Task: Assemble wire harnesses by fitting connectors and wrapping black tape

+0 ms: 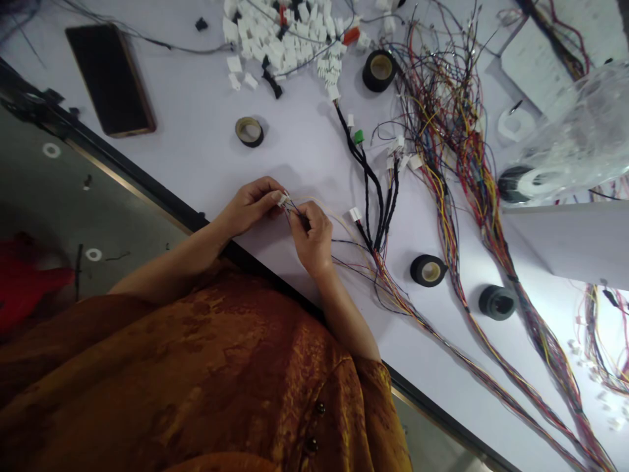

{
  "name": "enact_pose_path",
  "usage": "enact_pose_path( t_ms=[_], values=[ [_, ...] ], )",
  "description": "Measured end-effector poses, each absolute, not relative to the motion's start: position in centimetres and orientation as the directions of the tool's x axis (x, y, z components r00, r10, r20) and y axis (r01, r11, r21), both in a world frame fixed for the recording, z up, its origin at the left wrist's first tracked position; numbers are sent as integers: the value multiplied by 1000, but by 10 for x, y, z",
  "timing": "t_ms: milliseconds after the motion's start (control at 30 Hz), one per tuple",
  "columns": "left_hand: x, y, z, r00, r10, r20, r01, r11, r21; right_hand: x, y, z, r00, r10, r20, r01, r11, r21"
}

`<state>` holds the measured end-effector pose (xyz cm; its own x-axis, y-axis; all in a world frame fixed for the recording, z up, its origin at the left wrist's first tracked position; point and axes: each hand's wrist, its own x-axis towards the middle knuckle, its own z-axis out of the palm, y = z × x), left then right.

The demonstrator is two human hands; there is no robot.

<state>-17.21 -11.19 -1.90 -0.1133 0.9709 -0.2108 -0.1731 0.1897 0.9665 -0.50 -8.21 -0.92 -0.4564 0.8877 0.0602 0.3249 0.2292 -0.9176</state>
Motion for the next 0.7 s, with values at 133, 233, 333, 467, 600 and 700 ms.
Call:
enact_pose_path(
  t_ms=[133, 233, 333, 467, 600, 700],
  values=[
    [-172, -111, -18, -109, 971, -212, -150, 194, 969, -3, -82, -13, -502, 858, 110, 355, 320, -878],
    [-172, -111, -17, -87, 972, -218, -135, 205, 969, -2, -83, -16, -555, 824, 115, 369, 367, -854],
    [-173, -111, -18, -33, 974, -224, -111, 219, 969, -2, -84, -20, -577, 807, 127, 381, 404, -832],
    [-172, -111, -20, 2, 975, -224, -128, 222, 967, -5, -84, -24, -555, 818, 152, 369, 406, -836],
    [-169, -113, -23, -36, 975, -220, -154, 212, 965, -6, -84, -27, -526, 832, 174, 323, 385, -865],
    [-168, -114, -24, -18, 976, -219, -145, 214, 966, -7, -86, -28, -521, 828, 209, 295, 404, -866]
  ],
)
